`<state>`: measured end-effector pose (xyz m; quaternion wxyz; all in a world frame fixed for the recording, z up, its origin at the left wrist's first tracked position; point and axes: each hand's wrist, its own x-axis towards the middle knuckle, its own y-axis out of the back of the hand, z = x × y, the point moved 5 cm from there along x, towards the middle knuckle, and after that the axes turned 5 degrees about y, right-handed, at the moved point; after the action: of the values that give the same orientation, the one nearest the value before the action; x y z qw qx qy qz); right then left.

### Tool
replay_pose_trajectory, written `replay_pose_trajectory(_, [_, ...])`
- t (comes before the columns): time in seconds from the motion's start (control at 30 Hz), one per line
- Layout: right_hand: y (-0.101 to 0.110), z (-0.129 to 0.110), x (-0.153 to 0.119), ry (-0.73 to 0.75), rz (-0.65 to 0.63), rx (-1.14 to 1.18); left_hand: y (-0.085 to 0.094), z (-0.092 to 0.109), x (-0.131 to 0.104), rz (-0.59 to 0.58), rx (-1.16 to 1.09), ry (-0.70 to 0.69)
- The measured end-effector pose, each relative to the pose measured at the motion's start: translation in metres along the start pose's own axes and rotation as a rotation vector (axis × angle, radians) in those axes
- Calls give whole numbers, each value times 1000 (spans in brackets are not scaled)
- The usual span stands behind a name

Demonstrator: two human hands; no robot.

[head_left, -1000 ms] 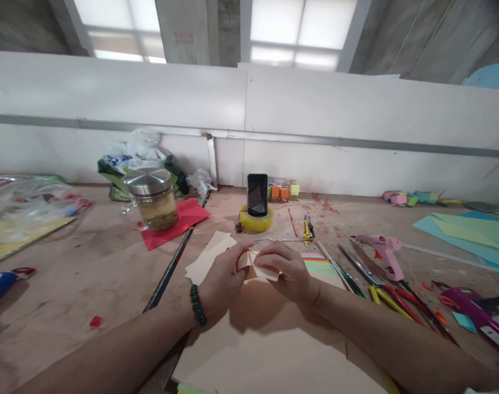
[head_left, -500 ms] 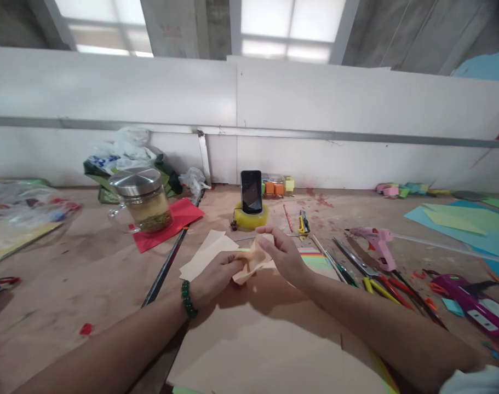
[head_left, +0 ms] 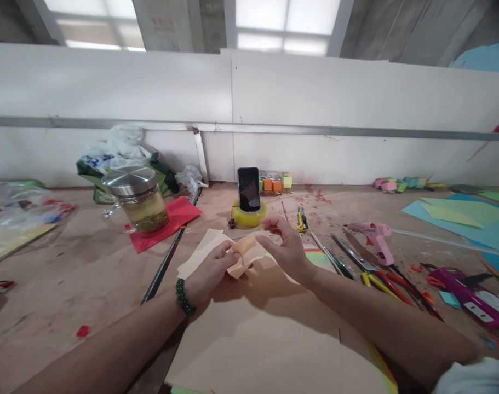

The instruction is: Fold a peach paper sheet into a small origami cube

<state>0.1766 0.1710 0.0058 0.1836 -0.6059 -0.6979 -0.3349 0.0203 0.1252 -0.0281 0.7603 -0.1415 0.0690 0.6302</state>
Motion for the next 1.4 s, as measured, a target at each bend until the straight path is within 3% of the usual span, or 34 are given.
replay_pose_trajectory(0.13, [2, -24, -1, 296, -54, -175, 5, 1, 2, 81, 128, -72])
replay_pose_trajectory(0.23, [-3, -31, -5, 419, -109, -291, 10, 9, 3, 194, 263, -292])
replay_pose_trajectory(0.3, [-8, -29, -7, 424, -156, -338, 13, 14, 1, 265, 346, -433])
replay_pose_trajectory(0.43, [-16, -17, -10, 225, -255, -290, 17, 19, -6, 404, 556, -569])
replay_pose_trajectory(0.63, [-27, -5, -16, -234, -324, 202, 16, 28, -20, 531, 896, -727])
replay_pose_trajectory(0.73, [-27, -9, -17, -292, -312, 345, 13, 31, -24, 541, 1000, -836])
replay_pose_trajectory(0.87, [-25, -9, -18, -340, -275, 359, 9, 33, -28, 543, 1040, -923])
replay_pose_trajectory(1.03, [-28, 3, -22, -423, -218, 318, 5, 31, -29, 516, 1049, -882])
replay_pose_trajectory(1.13, [-30, 8, -24, -432, -260, 261, 6, 30, -27, 499, 992, -831])
replay_pose_trajectory(1.23, [-23, 4, -18, -276, -282, 91, 13, 28, -18, 483, 822, -708])
replay_pose_trajectory(1.33, [-5, -6, -5, -28, -115, -89, 22, 22, -3, 407, 585, -488])
replay_pose_trajectory(1.4, [1, -5, 1, -1, -70, -119, 22, 19, 4, 314, 505, -388])
